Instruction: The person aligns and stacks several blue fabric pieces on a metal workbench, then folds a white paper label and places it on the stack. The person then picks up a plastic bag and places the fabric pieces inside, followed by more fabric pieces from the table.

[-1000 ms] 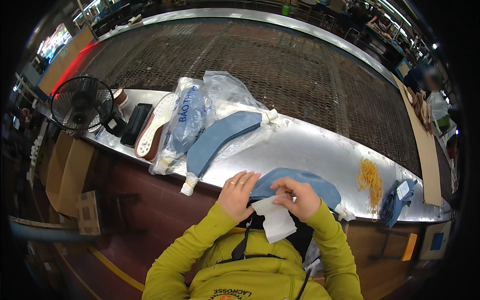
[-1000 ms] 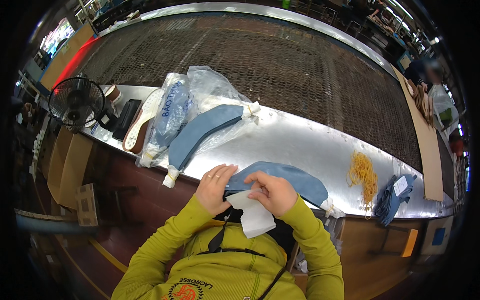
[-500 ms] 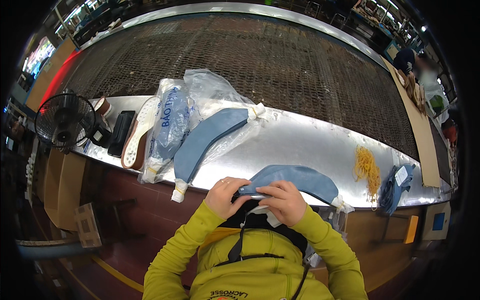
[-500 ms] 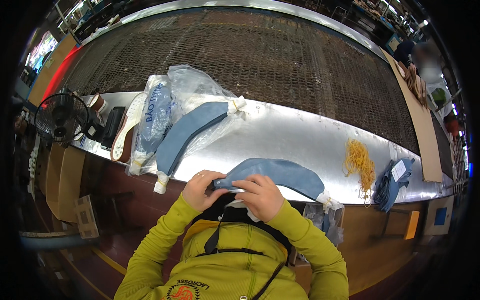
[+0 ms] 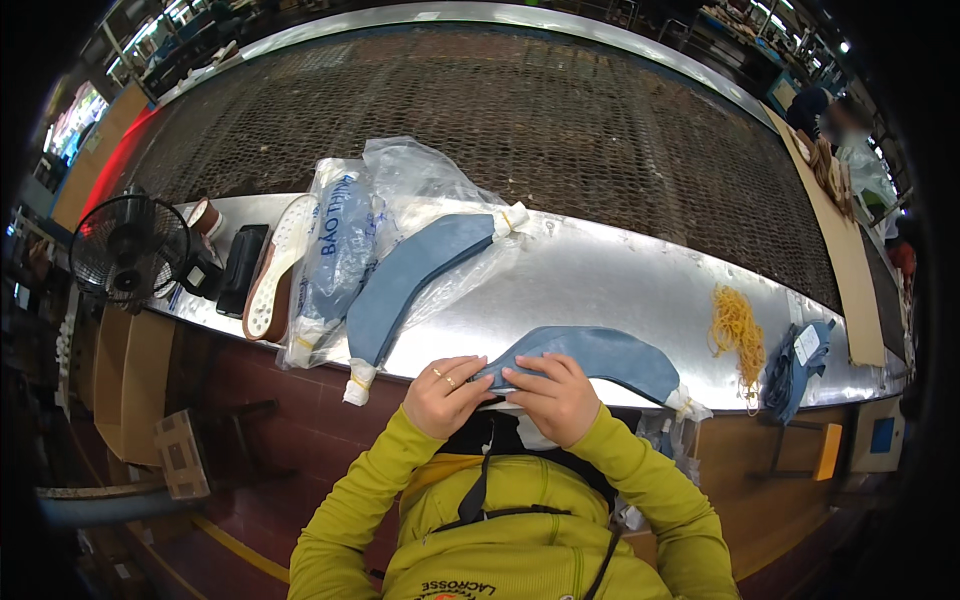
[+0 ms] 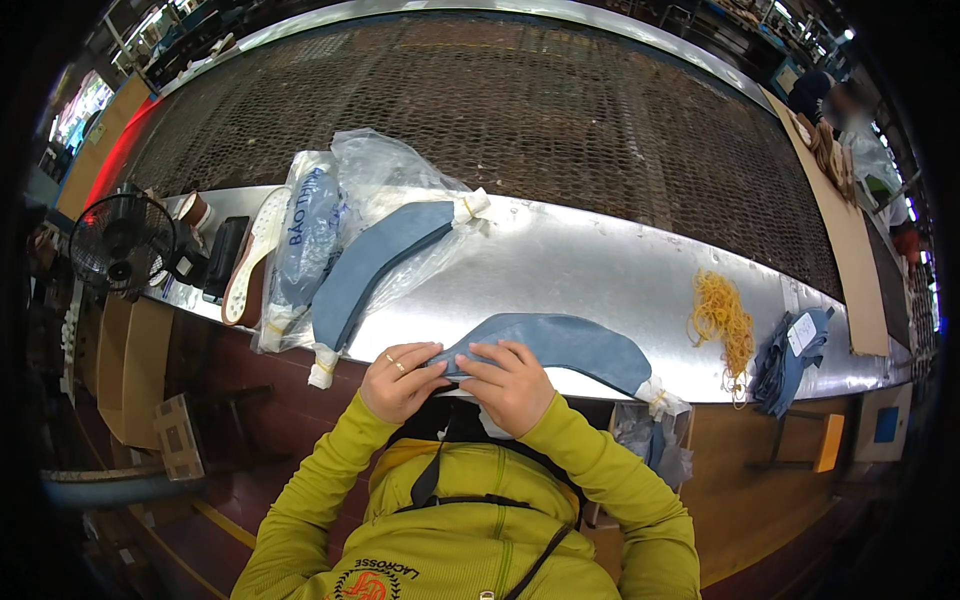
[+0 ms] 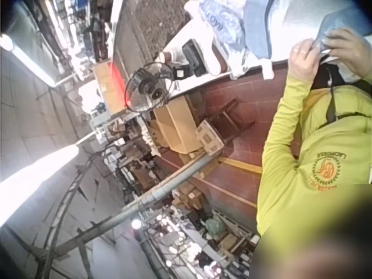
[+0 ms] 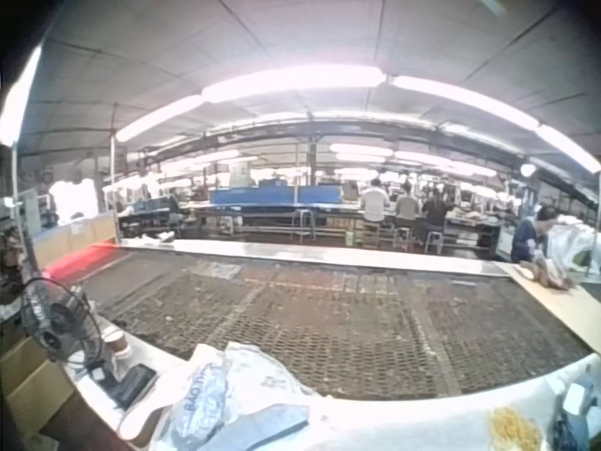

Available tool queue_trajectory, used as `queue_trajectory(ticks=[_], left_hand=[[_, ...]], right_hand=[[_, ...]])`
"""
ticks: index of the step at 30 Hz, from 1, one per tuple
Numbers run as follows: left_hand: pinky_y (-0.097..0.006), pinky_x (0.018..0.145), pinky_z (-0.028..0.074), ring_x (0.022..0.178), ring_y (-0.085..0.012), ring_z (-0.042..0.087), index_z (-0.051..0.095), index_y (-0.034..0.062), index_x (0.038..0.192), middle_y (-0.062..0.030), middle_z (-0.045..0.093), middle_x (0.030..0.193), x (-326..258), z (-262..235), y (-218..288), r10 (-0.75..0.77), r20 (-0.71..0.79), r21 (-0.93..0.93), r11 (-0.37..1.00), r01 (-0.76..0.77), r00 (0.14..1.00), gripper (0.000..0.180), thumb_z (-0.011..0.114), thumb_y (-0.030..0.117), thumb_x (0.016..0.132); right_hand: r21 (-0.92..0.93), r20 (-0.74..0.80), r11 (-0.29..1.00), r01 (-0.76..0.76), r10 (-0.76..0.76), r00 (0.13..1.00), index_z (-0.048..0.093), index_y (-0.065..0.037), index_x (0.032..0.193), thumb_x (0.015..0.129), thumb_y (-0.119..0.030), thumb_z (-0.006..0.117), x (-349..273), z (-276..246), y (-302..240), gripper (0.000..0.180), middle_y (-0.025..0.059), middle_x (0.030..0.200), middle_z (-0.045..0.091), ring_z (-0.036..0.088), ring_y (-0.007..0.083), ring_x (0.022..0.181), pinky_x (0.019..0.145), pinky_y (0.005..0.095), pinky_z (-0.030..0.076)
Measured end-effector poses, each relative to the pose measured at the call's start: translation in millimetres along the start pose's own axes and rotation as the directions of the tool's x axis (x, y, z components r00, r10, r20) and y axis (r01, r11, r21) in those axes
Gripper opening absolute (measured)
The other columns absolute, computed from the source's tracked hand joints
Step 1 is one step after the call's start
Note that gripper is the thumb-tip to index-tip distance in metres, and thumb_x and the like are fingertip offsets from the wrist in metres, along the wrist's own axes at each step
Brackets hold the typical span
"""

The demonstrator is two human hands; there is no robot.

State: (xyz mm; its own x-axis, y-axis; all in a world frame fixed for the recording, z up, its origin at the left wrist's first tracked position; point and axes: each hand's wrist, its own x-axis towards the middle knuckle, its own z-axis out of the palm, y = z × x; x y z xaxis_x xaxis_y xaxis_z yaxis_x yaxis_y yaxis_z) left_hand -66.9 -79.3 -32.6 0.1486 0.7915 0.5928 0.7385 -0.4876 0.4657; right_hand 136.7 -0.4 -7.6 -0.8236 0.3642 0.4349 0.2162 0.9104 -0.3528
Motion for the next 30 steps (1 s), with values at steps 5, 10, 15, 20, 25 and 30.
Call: queue_trajectory(ticks=[5, 10, 15, 20, 25, 30], left_hand=[[-0.034, 0.076, 0.049, 0.087, -0.0265, 0.060, 0.066, 0.0017, 0.089, -0.0125, 0.064, 0.102, -2, 1, -4, -0.006, 0.048, 0.019, 1.000, 0.005, 0.999, 0.021, 0.068, 0.000, 0.069], [-0.037, 0.075, 0.047, 0.084, -0.0304, 0.058, 0.062, -0.0012, 0.088, -0.0147, 0.062, 0.097, 4, -5, -8, -0.094, 0.080, -0.153, 0.983, 0.105, 0.992, 0.022, 0.067, 0.003, 0.066], [-0.039, 0.079, 0.045, 0.088, -0.0333, 0.054, 0.060, -0.0011, 0.092, -0.0163, 0.059, 0.094, 13, -8, -2, -0.352, 0.201, -0.100, 0.921, 0.377, 0.914, 0.025, 0.065, 0.005, 0.068], [-0.040, 0.084, 0.043, 0.093, -0.0338, 0.052, 0.060, 0.0007, 0.097, -0.0169, 0.056, 0.095, 22, -10, 1, -0.412, 0.312, 0.063, 0.908, 0.414, 0.856, 0.028, 0.062, 0.003, 0.068], [-0.041, 0.083, 0.043, 0.092, -0.0342, 0.052, 0.058, 0.0019, 0.096, -0.0177, 0.056, 0.093, 22, -1, 8, -0.442, 0.243, 0.160, 0.896, 0.413, 0.864, 0.027, 0.058, 0.002, 0.069], [-0.042, 0.080, 0.045, 0.085, -0.0358, 0.055, 0.053, 0.0014, 0.099, -0.0178, 0.057, 0.088, 25, -4, 14, -0.481, 0.243, 0.062, 0.875, 0.481, 0.843, 0.030, 0.057, -0.001, 0.069]], right_hand=[[0.479, 0.062, 0.796, -0.371, 0.390, 0.918, 0.063, -0.006, 0.093, 0.075, -0.006, 0.069, 10, -3, -3, 0.020, 0.0073, 0.094, 0.065, 0.060, 0.0264, 0.087, 0.075, 0.0350, 0.047], [0.503, -0.192, 0.824, -0.261, 0.400, 0.896, 0.063, -0.006, 0.094, 0.076, -0.003, 0.066, 18, 23, -1, 0.019, 0.0091, 0.087, 0.063, 0.059, 0.0285, 0.072, 0.064, 0.0331, 0.047], [0.156, -0.327, 0.981, -0.117, 0.163, 0.931, 0.064, -0.007, 0.093, 0.075, 0.000, 0.062, 21, 33, 6, 0.019, 0.0062, 0.084, 0.060, 0.056, 0.0244, 0.073, 0.064, 0.0340, 0.043], [-0.002, -0.318, 0.990, -0.139, 0.131, 0.939, 0.065, -0.007, 0.091, 0.073, -0.002, 0.062, 25, 34, 2, 0.019, 0.0034, 0.083, 0.059, 0.053, 0.0218, 0.075, 0.066, 0.0326, 0.039], [-0.012, -0.301, 0.993, -0.118, 0.109, 0.947, 0.065, -0.006, 0.097, 0.072, -0.005, 0.066, 24, 31, 1, 0.025, 0.0035, 0.086, 0.059, 0.054, 0.0219, 0.077, 0.069, 0.0330, 0.039], [0.046, -0.206, 0.991, -0.126, 0.133, 0.969, 0.065, -0.007, 0.105, 0.072, -0.016, 0.071, 20, 24, 0, 0.034, 0.0085, 0.099, 0.058, 0.053, 0.0267, 0.088, 0.077, 0.0372, 0.038]])
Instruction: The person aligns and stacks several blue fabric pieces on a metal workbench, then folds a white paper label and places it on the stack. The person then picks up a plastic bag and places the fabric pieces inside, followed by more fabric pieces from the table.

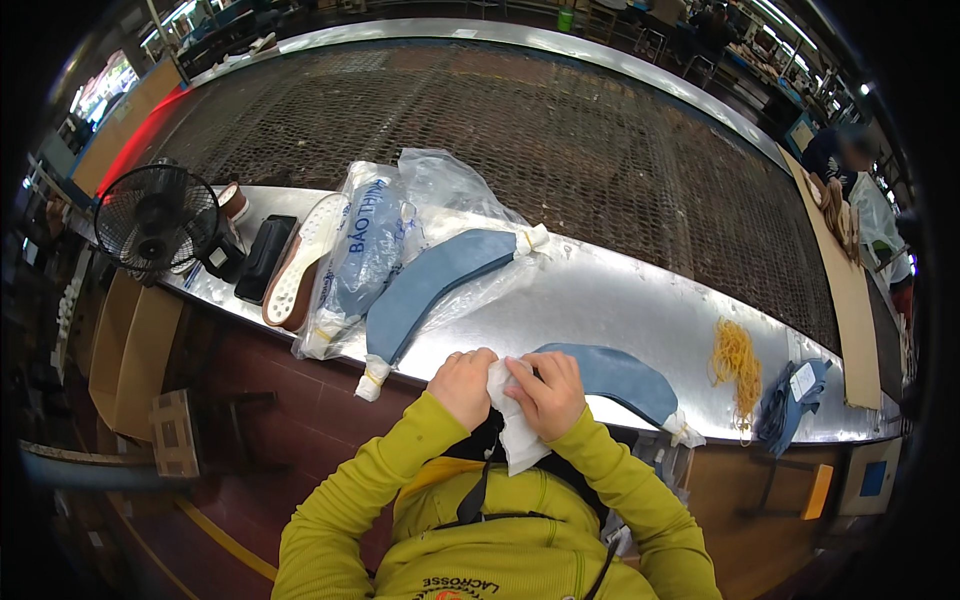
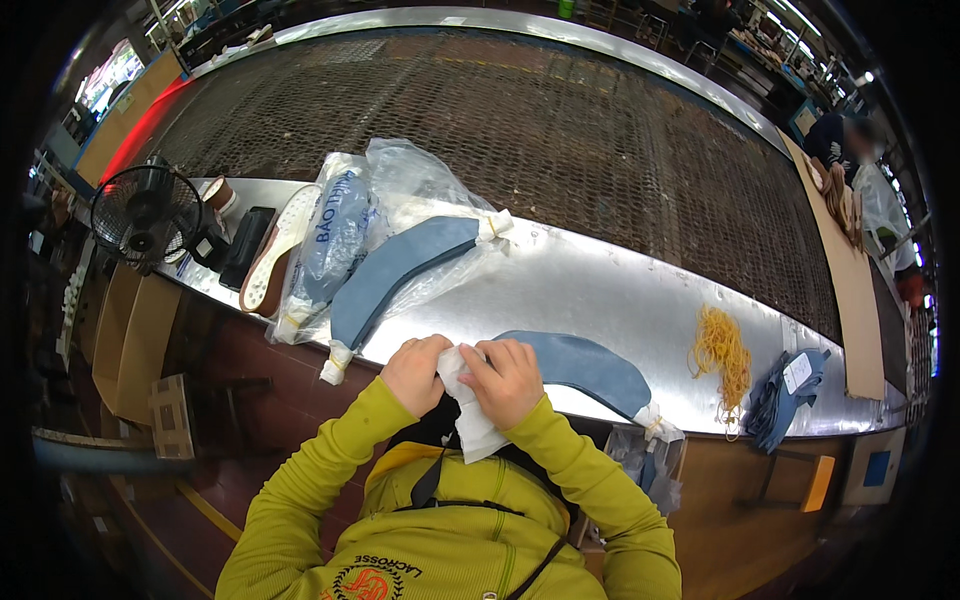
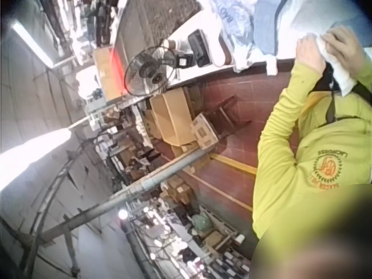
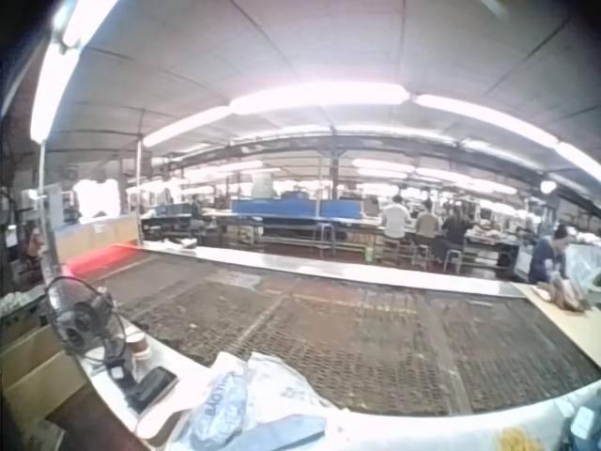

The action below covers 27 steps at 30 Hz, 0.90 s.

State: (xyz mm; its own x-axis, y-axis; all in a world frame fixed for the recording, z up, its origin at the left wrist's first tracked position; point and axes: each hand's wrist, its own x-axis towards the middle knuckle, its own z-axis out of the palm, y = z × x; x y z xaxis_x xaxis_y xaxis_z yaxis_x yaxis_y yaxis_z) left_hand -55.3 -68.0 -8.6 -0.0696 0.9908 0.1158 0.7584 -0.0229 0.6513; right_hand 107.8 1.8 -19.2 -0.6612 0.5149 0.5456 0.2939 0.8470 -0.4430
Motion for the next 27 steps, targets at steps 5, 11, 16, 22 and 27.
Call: queue_trajectory(ticks=[5, 11, 16, 22, 27], left_hand=[[-0.032, 0.068, 0.048, 0.073, -0.0238, 0.058, 0.052, 0.0014, 0.104, -0.0125, 0.058, 0.083, 2, -13, -1, -0.217, 0.209, -0.417, 0.862, 0.288, 0.953, 0.034, 0.064, 0.001, 0.072], [-0.021, 0.061, 0.043, 0.068, -0.0047, 0.051, 0.055, 0.0009, 0.106, -0.0007, 0.055, 0.080, -3, -1, -3, -0.241, 0.210, -0.696, 0.644, 0.318, 0.947, 0.035, 0.071, 0.015, 0.079], [-0.018, 0.058, 0.041, 0.064, -0.0032, 0.051, 0.056, 0.0021, 0.103, 0.0006, 0.054, 0.080, -2, 6, -7, -0.326, 0.217, -0.795, 0.488, 0.360, 0.920, 0.023, 0.066, 0.011, 0.084], [-0.017, 0.058, 0.042, 0.064, -0.0026, 0.052, 0.058, 0.0010, 0.102, 0.0012, 0.052, 0.078, -1, 4, -11, -0.293, 0.262, -0.851, 0.379, 0.363, 0.920, 0.019, 0.063, 0.008, 0.086], [-0.017, 0.058, 0.041, 0.063, -0.0018, 0.048, 0.057, 0.0012, 0.105, 0.0022, 0.050, 0.077, 0, 7, -15, -0.295, 0.243, -0.820, 0.446, 0.358, 0.924, 0.023, 0.064, 0.009, 0.085]], right_hand=[[-0.264, 0.036, 0.964, 0.026, -0.017, 0.999, 0.066, -0.017, 0.108, 0.073, -0.027, 0.070, -3, -4, -1, 0.037, 0.0100, 0.128, 0.050, 0.042, 0.0285, 0.116, 0.092, 0.0417, 0.029], [-0.361, 0.059, 0.932, 0.044, -0.024, 0.998, 0.065, -0.021, 0.111, 0.076, -0.036, 0.066, 0, -2, 4, 0.038, 0.0096, 0.138, 0.044, 0.035, 0.0276, 0.127, 0.098, 0.0430, 0.022], [-0.368, 0.183, 0.920, 0.131, -0.067, 0.981, 0.056, -0.011, 0.122, 0.082, -0.048, 0.055, -3, -12, 4, 0.054, 0.0074, 0.139, 0.045, 0.036, 0.0252, 0.130, 0.104, 0.0444, 0.017], [-0.463, 0.196, 0.881, 0.099, -0.007, 0.981, 0.050, -0.008, 0.128, 0.083, -0.047, 0.054, -16, 2, -6, 0.060, 0.0071, 0.136, 0.048, 0.039, 0.0200, 0.130, 0.107, 0.0451, 0.014], [-0.576, 0.061, 0.816, -0.042, 0.094, 0.994, 0.051, -0.004, 0.124, 0.083, -0.044, 0.056, -19, 30, -19, 0.057, 0.0077, 0.123, 0.055, 0.045, 0.0187, 0.122, 0.102, 0.0427, 0.019]])
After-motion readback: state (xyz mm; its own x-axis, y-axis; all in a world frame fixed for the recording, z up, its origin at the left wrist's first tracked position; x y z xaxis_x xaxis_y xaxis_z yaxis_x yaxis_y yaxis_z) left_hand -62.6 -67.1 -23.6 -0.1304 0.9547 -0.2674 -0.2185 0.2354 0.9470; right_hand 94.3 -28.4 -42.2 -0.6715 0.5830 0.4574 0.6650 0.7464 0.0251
